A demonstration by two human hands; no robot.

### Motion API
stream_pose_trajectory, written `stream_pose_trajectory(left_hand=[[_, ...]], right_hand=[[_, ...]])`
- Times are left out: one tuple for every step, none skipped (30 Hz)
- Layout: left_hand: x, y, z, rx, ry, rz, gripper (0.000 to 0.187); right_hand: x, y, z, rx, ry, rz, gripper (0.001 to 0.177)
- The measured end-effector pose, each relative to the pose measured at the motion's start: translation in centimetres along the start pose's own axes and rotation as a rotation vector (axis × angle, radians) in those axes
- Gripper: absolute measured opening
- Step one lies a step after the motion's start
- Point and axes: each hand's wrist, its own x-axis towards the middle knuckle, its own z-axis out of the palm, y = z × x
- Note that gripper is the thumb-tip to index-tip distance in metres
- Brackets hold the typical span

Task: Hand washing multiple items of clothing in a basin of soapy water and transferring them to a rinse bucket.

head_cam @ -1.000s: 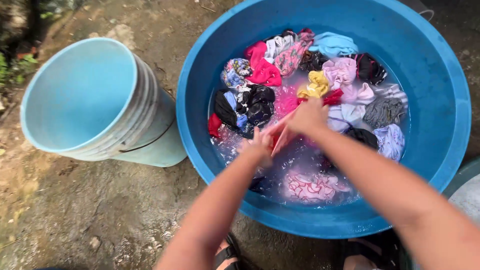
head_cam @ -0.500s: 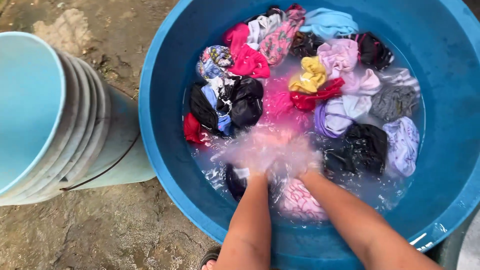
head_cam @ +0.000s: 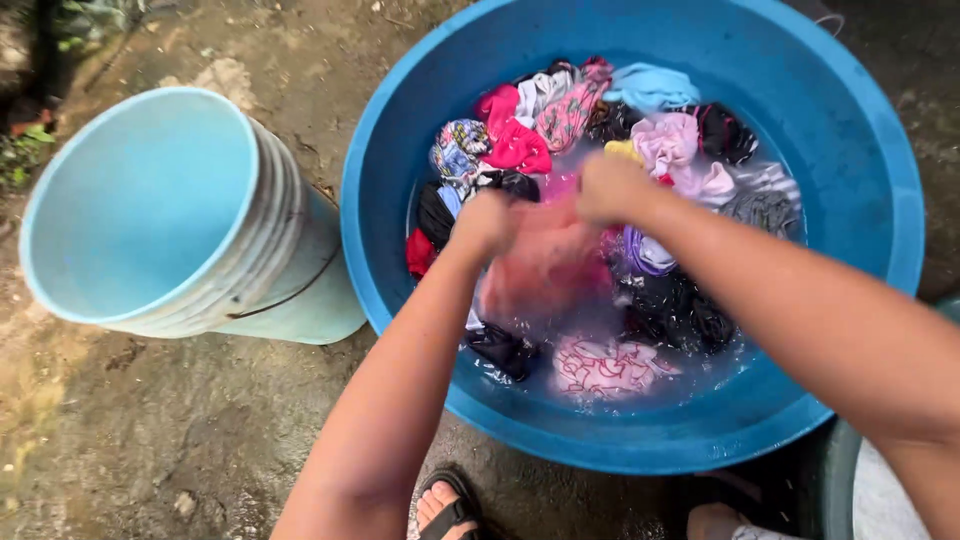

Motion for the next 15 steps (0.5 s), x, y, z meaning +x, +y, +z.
stream_pose_trajectory(left_hand=[[-0.5, 3.2, -2.7, 0.004, 0.010, 0.007, 0.035], [-1.1, 6.3, -5.5, -0.255, 0.118, 0.081, 0.034], [-2.1, 9.2, -8.0, -0.515, 0.224, 0.150, 0.033], [-1.7, 10.3, -9.4, -0.514, 0.232, 0.151, 0.033], [-1.4, 11.4, -10.5, -0.565, 0.255, 0.028, 0.024], [-1.0, 12.5, -11.5, -0.614, 0.275, -0.097, 0.020], [-0.7, 12.6, -12.3, -0.616, 0.280, -0.096, 0.020], [-0.3, 12.8, -13.0, -0.982, 0.367, -0.121, 0.020], [0.0, 12.8, -13.8, -1.346, 0.453, -0.147, 0.020], [-0.1, 13.0, -14.5, -1.345, 0.461, -0.147, 0.020], [-0.1, 13.3, -15.1, -1.372, 0.443, -0.105, 0.021], [0.1, 13.7, -15.7, -1.398, 0.425, -0.063, 0.022], [-0.1, 12.8, -15.9, -1.398, 0.426, -0.063, 0.022], [-0.2, 12.1, -16.1, -1.402, 0.434, -0.059, 0.022], [-0.2, 11.2, -16.2, -1.405, 0.439, -0.056, 0.021]], right_hand=[[-0.6, -1.5, -3.5, -0.002, 0.013, -0.001, 0.031], [-1.3, -3.0, -7.0, 0.199, 0.172, -0.096, 0.022], [-2.2, -4.8, -10.1, 0.400, 0.324, -0.195, 0.016], [-2.6, -5.1, -11.7, 0.398, 0.327, -0.202, 0.016], [-3.3, -5.3, -13.0, 0.770, 0.237, -0.314, 0.021], [-3.9, -5.4, -14.3, 1.141, 0.134, -0.423, 0.030], [-4.4, -5.2, -14.1, 1.136, 0.134, -0.427, 0.030], [-4.9, -5.0, -13.9, 1.169, 0.103, -0.562, 0.051], [-5.2, -4.8, -13.7, 1.202, 0.068, -0.700, 0.072], [-6.0, -5.5, -11.5, 1.200, 0.064, -0.707, 0.072], [-6.7, -5.9, -9.3, 1.138, -0.016, -0.542, 0.064], [-7.3, -6.2, -7.1, 1.071, -0.093, -0.377, 0.056], [-5.8, -5.8, -5.9, 1.072, -0.093, -0.378, 0.056], [-4.2, -5.3, -4.7, 1.313, -0.161, -0.191, 0.049], [-2.7, -4.8, -3.4, 1.547, -0.231, 0.011, 0.045]])
